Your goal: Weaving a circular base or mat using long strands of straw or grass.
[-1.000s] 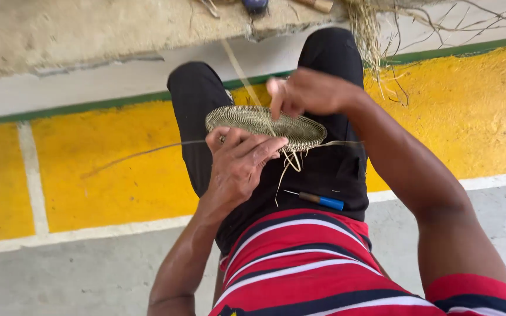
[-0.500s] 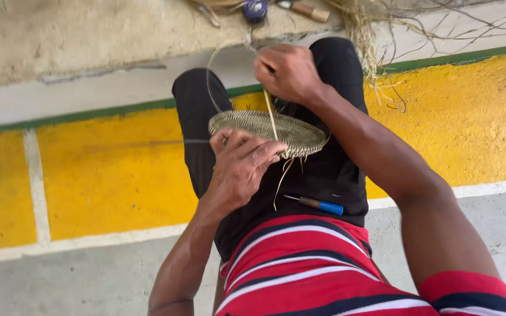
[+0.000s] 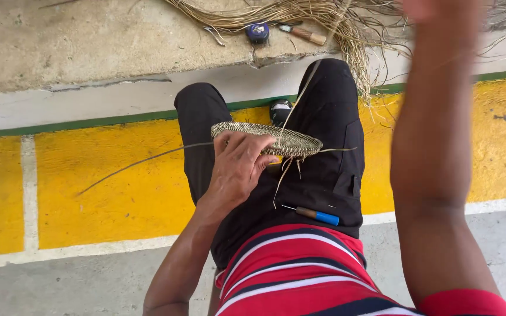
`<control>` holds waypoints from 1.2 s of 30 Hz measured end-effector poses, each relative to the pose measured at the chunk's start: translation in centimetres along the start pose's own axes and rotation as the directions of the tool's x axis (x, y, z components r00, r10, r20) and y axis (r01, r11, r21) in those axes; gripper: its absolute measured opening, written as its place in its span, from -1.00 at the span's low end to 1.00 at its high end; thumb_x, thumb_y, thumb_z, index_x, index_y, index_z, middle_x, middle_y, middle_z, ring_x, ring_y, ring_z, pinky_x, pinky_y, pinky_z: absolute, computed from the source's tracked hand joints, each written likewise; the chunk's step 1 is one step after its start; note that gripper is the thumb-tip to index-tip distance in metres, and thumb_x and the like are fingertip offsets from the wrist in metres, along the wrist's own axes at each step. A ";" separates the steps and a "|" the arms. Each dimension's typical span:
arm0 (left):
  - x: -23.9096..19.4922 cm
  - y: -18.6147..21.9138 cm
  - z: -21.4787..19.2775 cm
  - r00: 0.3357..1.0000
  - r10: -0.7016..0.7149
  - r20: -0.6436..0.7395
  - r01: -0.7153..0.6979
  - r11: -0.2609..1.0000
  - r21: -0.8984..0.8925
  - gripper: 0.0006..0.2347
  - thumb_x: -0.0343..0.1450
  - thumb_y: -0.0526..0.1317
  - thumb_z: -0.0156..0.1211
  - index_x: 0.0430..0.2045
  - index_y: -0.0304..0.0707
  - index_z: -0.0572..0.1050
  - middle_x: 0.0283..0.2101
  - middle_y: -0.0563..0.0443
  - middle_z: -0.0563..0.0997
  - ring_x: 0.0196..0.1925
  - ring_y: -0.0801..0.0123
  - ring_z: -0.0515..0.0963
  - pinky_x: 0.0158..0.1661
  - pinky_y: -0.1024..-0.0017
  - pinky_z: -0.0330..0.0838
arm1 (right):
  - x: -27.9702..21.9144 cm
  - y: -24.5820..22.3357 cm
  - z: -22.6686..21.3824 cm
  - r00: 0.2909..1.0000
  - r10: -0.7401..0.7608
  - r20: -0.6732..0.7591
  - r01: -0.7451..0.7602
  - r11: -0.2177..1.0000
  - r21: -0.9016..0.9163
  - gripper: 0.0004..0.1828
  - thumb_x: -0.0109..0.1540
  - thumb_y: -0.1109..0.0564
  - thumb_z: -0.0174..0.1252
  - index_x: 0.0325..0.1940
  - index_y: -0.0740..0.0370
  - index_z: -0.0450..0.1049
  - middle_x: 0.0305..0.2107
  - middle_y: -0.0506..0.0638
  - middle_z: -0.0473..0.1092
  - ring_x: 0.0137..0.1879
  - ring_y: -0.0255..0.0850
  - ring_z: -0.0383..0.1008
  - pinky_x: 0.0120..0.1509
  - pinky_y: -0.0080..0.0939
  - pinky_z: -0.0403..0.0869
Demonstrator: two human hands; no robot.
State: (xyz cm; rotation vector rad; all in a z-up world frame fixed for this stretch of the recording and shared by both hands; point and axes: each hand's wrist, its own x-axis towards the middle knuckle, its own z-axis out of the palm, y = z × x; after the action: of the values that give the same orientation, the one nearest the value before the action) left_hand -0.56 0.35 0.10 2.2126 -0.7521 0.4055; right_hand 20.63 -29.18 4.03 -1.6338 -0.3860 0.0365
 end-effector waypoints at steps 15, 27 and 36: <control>-0.1 -0.5 -0.1 0.999 0.012 -0.034 -0.017 0.987 -0.159 -0.69 0.50 0.07 0.09 -0.12 -0.15 0.49 -0.13 0.10 0.60 0.02 0.27 0.51 0.24 0.18 0.06 | -19.3 -2.6 11.6 0.894 0.378 0.242 -0.430 0.875 0.221 -0.74 0.37 0.31 0.04 0.16 0.34 0.38 -0.38 0.02 0.50 -0.47 -0.32 0.48 -0.39 -0.32 0.48; 0.8 0.0 0.9 0.983 -0.118 -0.138 0.089 0.976 -0.198 -0.75 0.64 -0.16 -0.11 -0.15 -0.13 0.61 -0.22 0.12 0.62 -0.05 0.33 0.52 0.21 0.20 0.08 | -22.3 -4.5 2.2 0.928 -0.371 0.039 0.300 0.805 0.512 -0.82 0.35 0.16 -0.01 -0.05 0.30 0.41 -0.54 -0.02 0.42 -0.61 -0.42 0.33 -0.55 -0.36 0.31; 0.4 -1.6 -1.5 0.993 -0.008 0.118 0.015 0.998 -0.060 -0.62 0.37 -0.02 0.38 -0.01 -0.15 0.51 -0.04 0.07 0.54 0.13 0.17 0.46 0.24 0.15 0.14 | -19.8 -1.8 12.3 0.982 -0.180 0.049 0.184 0.979 -0.090 -0.83 0.33 0.39 0.15 -0.06 0.24 0.38 -0.03 0.21 0.45 0.11 -0.12 0.45 0.21 -0.18 0.46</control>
State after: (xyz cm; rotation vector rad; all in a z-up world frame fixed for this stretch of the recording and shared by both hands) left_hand 0.65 2.17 0.36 2.1970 -0.8036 0.2447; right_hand -1.48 -22.61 0.36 -1.6862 -0.5748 -0.0885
